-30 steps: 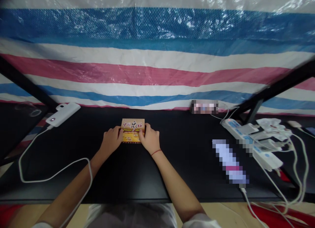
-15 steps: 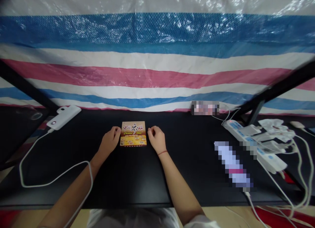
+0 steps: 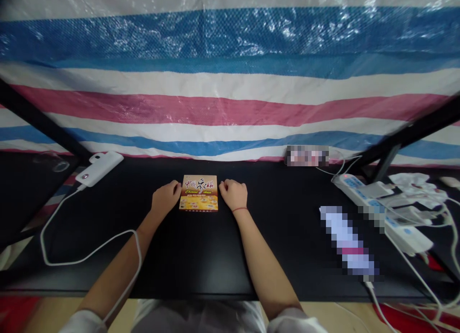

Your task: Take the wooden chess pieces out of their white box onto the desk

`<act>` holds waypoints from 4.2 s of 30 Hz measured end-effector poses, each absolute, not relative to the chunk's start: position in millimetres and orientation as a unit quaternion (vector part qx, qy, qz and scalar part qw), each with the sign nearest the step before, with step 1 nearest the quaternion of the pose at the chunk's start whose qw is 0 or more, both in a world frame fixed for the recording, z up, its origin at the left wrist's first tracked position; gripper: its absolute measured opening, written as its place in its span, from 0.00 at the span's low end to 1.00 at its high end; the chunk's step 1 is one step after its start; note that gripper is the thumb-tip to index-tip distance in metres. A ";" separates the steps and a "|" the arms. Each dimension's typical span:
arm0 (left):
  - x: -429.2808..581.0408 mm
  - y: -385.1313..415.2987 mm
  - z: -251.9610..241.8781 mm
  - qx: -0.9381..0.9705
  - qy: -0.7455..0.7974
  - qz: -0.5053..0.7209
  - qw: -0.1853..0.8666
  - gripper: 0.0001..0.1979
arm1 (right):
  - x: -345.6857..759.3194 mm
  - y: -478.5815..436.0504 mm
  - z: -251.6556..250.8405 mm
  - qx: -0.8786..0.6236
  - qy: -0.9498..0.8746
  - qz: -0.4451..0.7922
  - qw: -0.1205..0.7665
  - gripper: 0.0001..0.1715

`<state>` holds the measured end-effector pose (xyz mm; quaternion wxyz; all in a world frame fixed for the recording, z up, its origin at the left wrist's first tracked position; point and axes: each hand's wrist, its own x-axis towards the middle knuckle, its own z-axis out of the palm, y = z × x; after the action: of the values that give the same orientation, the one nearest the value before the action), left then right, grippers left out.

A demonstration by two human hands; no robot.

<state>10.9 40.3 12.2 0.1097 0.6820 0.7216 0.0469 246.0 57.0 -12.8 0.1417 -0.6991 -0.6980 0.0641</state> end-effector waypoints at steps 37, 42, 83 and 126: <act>0.6 44.0 6.3 0.688 0.722 0.042 0.063 0.17 | 249.1 56.2 -13.6 -0.689 -0.706 0.080 0.143 0.20; 1.1 43.7 8.1 0.684 0.726 0.033 0.068 0.17 | 249.6 56.3 -15.5 -0.688 -0.707 0.078 0.147 0.20; 0.0 43.4 5.4 0.692 0.717 0.051 0.063 0.16 | 250.9 57.2 -20.6 -0.679 -0.711 0.063 0.173 0.19; -0.3 42.3 6.9 0.694 0.715 0.050 0.063 0.17 | 250.6 56.6 -18.3 -0.680 -0.708 0.079 0.171 0.20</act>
<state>-0.3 42.3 6.9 0.0629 0.6941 0.7154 0.0496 250.6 56.6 -18.3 0.1706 -0.6804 -0.7083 0.0794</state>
